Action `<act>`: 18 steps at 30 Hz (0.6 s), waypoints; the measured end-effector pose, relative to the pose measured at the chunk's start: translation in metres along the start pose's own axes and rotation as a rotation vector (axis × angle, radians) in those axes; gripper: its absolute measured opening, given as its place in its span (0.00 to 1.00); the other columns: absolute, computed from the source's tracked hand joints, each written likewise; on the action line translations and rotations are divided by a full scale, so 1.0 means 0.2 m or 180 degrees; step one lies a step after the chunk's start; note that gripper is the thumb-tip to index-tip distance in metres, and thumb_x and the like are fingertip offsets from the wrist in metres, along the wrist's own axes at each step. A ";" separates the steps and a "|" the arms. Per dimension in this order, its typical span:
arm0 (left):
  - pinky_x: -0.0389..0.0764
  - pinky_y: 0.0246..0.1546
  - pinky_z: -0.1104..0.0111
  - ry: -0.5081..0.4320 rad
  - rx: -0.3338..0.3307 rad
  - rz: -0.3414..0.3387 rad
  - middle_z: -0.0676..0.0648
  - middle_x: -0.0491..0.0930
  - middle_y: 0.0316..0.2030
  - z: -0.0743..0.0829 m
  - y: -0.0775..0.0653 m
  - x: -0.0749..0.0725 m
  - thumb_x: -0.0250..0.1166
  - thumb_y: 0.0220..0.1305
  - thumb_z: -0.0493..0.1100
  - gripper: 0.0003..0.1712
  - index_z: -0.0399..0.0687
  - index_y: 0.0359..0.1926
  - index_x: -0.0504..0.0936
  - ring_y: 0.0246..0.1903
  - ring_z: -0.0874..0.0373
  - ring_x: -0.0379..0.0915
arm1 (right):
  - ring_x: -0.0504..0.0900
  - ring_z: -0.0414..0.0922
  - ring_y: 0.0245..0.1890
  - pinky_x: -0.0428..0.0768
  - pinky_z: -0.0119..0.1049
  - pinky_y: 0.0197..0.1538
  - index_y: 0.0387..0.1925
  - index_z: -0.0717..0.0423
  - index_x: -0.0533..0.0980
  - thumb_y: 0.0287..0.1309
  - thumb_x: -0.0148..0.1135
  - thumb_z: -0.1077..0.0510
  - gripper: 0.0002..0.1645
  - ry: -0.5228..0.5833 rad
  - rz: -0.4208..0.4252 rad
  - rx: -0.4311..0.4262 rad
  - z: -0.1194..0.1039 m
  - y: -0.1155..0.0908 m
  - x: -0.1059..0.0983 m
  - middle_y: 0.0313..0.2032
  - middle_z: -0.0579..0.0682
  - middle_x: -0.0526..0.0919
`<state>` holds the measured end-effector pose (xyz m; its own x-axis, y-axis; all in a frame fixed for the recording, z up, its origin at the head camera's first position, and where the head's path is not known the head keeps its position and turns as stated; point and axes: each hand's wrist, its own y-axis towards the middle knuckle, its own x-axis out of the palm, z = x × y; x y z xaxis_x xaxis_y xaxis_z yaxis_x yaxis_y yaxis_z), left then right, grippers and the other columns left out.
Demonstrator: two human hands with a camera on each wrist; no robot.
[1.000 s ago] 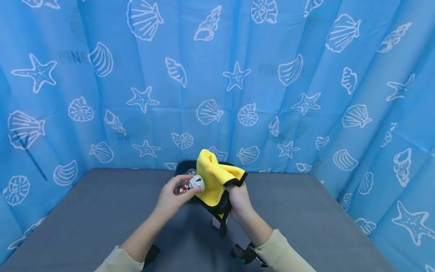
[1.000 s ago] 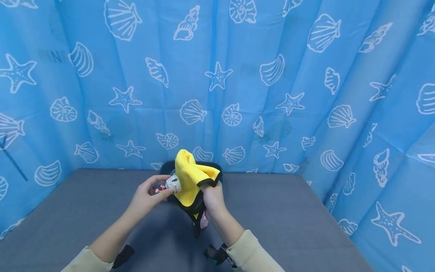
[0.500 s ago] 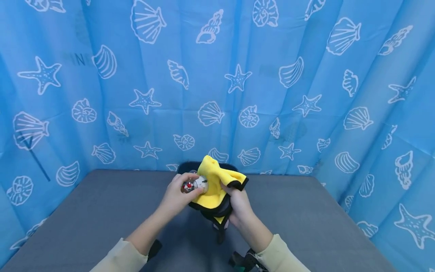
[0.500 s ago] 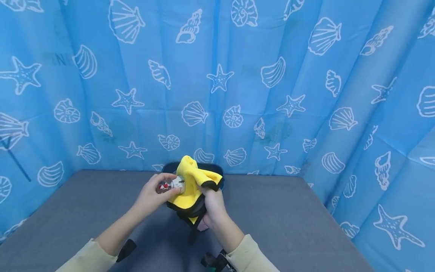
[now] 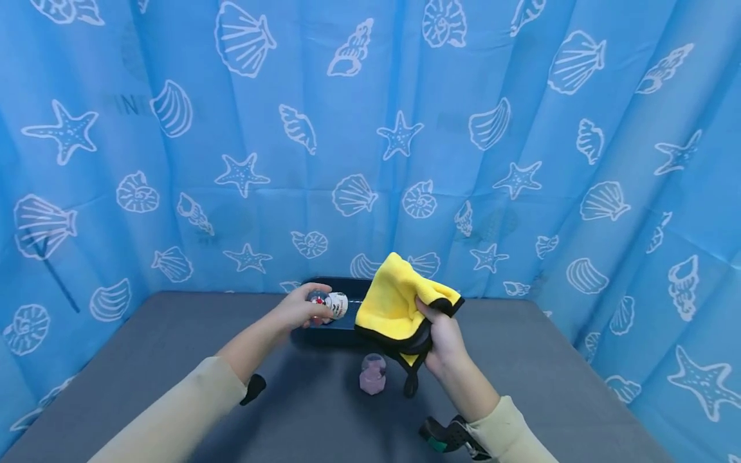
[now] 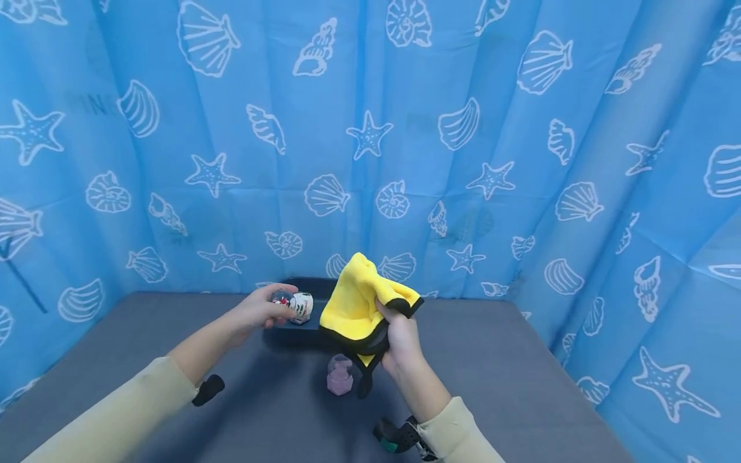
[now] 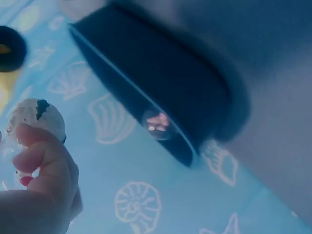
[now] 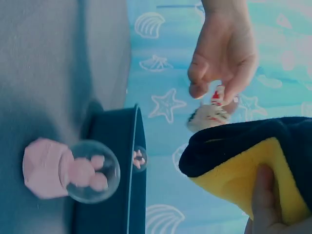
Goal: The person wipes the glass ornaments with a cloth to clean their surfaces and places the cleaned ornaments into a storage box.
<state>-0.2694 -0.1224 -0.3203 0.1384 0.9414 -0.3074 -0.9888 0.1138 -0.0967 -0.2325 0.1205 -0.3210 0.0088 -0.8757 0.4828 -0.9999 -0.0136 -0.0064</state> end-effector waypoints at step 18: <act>0.80 0.35 0.57 0.0494 0.0313 -0.0179 0.33 0.73 0.55 -0.06 0.29 0.04 0.66 0.54 0.30 0.31 0.32 0.60 0.69 0.28 0.53 0.72 | 0.80 0.40 0.45 0.76 0.34 0.52 0.46 0.54 0.71 0.67 0.57 0.60 0.07 -0.0175 0.0123 0.0008 -0.07 0.01 -0.14 0.42 0.43 0.79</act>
<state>-0.3253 -0.1110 -0.3392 0.1931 0.8733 -0.4472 -0.9789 0.2026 -0.0272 -0.2347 0.1512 -0.3214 -0.0291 -0.9007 0.4334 -0.9995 0.0196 -0.0263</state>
